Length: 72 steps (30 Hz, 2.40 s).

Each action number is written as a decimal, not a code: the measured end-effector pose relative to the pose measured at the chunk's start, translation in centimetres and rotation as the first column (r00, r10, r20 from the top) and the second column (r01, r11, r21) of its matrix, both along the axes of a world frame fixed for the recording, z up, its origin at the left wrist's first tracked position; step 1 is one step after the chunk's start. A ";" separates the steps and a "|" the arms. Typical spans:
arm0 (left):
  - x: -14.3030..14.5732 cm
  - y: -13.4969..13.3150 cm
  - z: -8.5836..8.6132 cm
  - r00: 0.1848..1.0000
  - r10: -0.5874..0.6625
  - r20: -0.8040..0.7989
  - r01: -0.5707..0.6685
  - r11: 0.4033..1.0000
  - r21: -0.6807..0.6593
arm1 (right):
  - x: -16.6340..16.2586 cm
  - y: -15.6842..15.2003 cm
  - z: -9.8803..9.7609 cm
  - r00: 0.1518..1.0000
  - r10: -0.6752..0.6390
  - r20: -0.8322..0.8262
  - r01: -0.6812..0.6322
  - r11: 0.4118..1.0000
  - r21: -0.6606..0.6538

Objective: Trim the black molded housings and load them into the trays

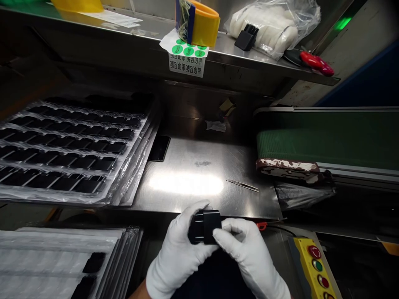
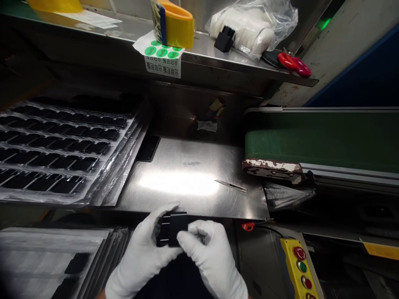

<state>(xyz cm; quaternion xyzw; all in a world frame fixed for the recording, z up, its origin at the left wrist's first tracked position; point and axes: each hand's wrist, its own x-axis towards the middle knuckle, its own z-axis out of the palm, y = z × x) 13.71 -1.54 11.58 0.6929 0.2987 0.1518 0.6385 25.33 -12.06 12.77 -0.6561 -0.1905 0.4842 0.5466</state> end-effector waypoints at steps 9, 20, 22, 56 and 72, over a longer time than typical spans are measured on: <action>0.2 0.5 1.1 0.998 0.005 -0.056 -0.026 0.923 -0.385 | 0.2 0.1 -0.3 0.997 0.038 0.063 -0.035 0.998 -0.042; 0.2 0.8 0.9 0.994 0.104 0.022 -0.076 0.846 -0.527 | 0.6 0.3 -0.3 0.985 0.096 0.141 -0.098 0.995 0.009; 0.2 0.8 0.8 0.992 0.119 0.045 -0.078 0.846 -0.527 | 0.7 0.2 -0.3 0.987 0.096 0.129 -0.099 0.995 0.010; 0.9 -9.2 -1.8 0.983 -0.181 0.002 0.109 0.584 -0.804 | 7.2 -15.9 -21.6 0.775 -0.574 0.265 0.626 0.754 -0.198; 0.8 -20.8 -16.2 0.805 -0.478 -0.351 0.399 0.874 -0.276 | -2.5 -34.3 -9.6 0.952 0.204 0.229 -0.038 0.819 -0.573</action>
